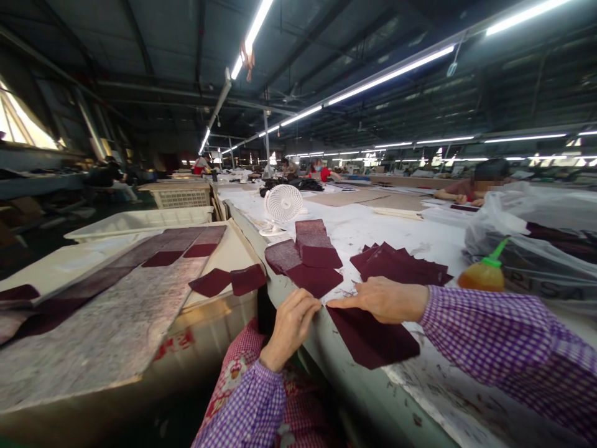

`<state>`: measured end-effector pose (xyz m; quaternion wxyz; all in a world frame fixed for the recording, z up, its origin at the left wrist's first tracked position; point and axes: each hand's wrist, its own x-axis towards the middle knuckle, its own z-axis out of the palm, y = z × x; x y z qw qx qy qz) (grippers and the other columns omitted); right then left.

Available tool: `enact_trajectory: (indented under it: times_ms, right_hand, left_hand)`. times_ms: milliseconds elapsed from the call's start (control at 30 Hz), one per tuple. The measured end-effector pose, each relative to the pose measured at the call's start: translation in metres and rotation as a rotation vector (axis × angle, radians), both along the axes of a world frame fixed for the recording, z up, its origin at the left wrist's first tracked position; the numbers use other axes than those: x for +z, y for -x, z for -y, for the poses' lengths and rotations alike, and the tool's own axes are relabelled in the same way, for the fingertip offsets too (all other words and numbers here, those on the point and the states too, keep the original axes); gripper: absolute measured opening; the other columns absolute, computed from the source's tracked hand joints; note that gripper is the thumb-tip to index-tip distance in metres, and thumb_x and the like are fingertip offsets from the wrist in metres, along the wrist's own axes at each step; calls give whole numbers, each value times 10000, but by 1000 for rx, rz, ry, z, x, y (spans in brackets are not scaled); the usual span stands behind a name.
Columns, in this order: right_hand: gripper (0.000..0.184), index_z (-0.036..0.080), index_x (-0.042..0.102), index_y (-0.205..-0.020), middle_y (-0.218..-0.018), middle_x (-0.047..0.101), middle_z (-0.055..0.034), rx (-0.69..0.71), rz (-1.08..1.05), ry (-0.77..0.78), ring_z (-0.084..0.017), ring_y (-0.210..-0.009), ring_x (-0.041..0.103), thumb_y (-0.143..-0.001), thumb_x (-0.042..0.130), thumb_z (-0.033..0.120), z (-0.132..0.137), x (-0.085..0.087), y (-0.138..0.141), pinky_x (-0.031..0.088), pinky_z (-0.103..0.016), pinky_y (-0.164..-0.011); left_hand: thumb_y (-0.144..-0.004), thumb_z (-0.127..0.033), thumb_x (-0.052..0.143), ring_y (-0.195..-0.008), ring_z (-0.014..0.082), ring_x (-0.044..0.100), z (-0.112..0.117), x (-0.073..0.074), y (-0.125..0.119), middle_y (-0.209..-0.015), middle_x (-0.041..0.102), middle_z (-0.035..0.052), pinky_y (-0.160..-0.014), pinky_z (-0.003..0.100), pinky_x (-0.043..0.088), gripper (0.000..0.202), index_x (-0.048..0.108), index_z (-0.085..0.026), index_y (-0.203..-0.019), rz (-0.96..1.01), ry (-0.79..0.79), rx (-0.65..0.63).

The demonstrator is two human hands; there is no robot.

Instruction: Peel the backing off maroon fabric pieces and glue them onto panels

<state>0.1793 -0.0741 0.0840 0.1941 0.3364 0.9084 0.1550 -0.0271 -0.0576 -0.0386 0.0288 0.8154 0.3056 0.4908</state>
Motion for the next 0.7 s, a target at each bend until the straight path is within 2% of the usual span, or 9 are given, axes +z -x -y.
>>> enact_trajectory:
  times_ms: [100,167,233,300,367,400,467,600,700]
  right_hand:
    - [615,380,354,-1384,-877,622,-72,18,-91,-79,-138,-626,547,-846,462,102,2,-10,-5,309,-241,-544]
    - [532,391,363,-1371,-955,611,-75,-54,-210,-95,-163,-691,564,-881,486,225,1,-17,-11,344,-256,-582]
    - [476,330,424,-1332,-971,611,-66,-172,-348,-19,-187,-772,572,-868,525,322,-2,-22,-16,389,-282,-650]
    - [374,237,537,-1188,-888,620,-43,-283,-478,120,-183,-795,565,-829,572,337,-7,-25,-20,408,-288,-699]
    - [178,191,605,-930,-803,606,-18,-305,-583,220,-162,-776,549,-788,605,299,-14,-26,-24,410,-278,-720]
    - [111,181,595,-821,-784,595,-13,-291,-634,240,-153,-762,541,-771,611,279,-18,-25,-27,409,-273,-717]
    - [126,170,544,-720,-765,583,-16,-268,-750,274,-140,-724,533,-781,579,275,-24,-21,-35,411,-266,-684]
    - [216,161,516,-808,-701,590,-21,-364,-921,387,-132,-625,537,-849,457,364,-32,-13,-60,415,-259,-593]
    - [279,152,571,-924,-850,613,-54,-332,-863,380,-159,-743,564,-785,555,394,-32,-17,-67,430,-275,-670]
  left_hand:
    - [-929,-219,420,-802,165,532,-3,-2,5,-818,569,48,-737,302,443,174,586,-177,-901,127,5,72]
    - [-915,-244,455,-873,186,536,-7,1,6,-896,589,60,-806,345,447,167,575,-185,-1014,101,-17,116]
    - [-885,-304,519,-966,214,527,-11,6,6,-1004,595,76,-876,389,438,270,540,-192,-1130,17,-27,119]
    - [-842,-387,577,-1027,237,516,-17,14,7,-1071,591,85,-916,415,426,377,530,-193,-1162,-85,-13,87]
    - [-806,-445,605,-1031,243,525,-23,22,9,-1082,600,83,-918,415,431,419,552,-192,-1136,-188,35,45]
    - [-799,-453,609,-1017,237,536,-26,27,11,-1075,609,76,-909,404,440,404,571,-195,-1107,-236,66,22]
    - [-807,-423,612,-994,217,555,-30,35,15,-1064,625,59,-893,371,455,326,609,-205,-1049,-316,126,-21]
    - [-842,-279,590,-997,188,565,-34,42,21,-1074,637,42,-896,325,456,173,644,-207,-990,-368,172,-57]
    - [-818,-269,619,-1019,199,556,-34,41,21,-1103,626,44,-908,331,448,217,632,-205,-1025,-379,142,-56]
